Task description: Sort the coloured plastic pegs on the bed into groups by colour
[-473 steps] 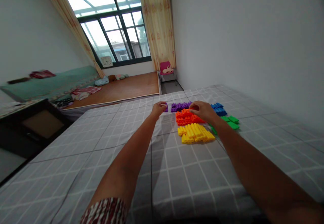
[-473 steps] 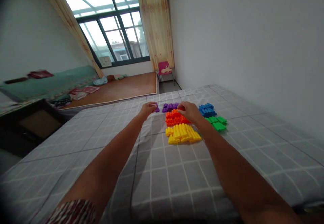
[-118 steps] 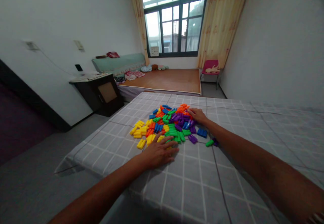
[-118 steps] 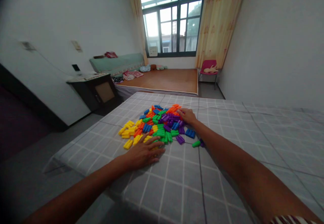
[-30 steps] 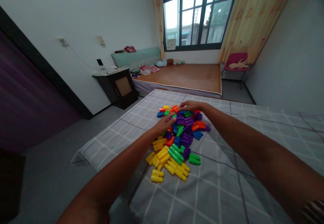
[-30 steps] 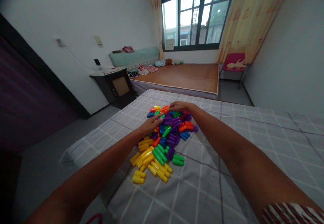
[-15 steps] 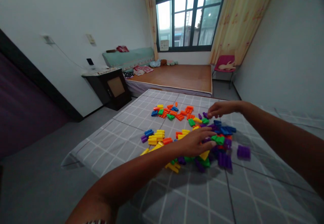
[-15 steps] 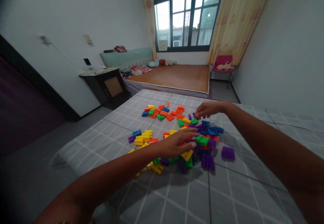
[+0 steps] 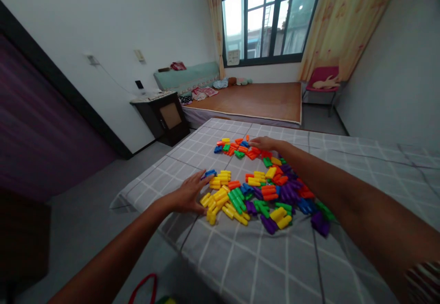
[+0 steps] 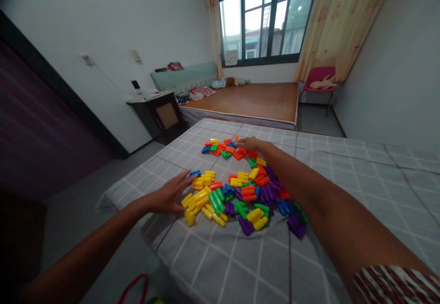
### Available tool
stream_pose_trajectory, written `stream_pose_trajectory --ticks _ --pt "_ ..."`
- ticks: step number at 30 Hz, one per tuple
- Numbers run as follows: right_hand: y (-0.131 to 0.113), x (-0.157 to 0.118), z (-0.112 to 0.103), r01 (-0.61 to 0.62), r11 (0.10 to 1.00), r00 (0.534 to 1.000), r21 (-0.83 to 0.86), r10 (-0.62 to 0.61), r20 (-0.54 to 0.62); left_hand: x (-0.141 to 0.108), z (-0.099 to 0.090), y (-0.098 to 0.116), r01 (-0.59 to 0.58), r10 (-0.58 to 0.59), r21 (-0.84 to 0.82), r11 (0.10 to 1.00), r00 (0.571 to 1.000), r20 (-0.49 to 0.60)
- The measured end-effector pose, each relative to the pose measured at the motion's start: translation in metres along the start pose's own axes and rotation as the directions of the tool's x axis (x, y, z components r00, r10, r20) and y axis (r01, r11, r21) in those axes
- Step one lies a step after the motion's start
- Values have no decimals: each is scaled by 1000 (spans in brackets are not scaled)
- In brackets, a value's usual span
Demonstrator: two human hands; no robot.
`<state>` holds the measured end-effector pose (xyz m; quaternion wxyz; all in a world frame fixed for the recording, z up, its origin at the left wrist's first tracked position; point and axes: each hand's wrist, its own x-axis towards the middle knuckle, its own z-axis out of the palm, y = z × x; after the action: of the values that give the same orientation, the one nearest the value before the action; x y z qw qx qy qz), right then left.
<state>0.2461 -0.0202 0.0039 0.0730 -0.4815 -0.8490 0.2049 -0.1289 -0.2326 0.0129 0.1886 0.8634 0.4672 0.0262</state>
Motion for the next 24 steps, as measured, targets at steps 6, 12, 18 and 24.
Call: stream_pose_trajectory --ticks 6,12,18,24 --pt "-24 -32 -3 151 988 965 -42 -138 222 62 17 34 -225 224 -62 972 974 -34" --pt "-4 -84 -31 116 993 912 21 -115 394 118 47 95 -378 351 -143 915 918 -185" --pt "24 -145 -62 -12 999 927 -37 25 374 153 46 156 -561 524 -259 786 828 -200" --pt "27 -223 -70 -88 996 986 -16 85 -142 186 -15 95 -394 271 -300 869 886 -377"
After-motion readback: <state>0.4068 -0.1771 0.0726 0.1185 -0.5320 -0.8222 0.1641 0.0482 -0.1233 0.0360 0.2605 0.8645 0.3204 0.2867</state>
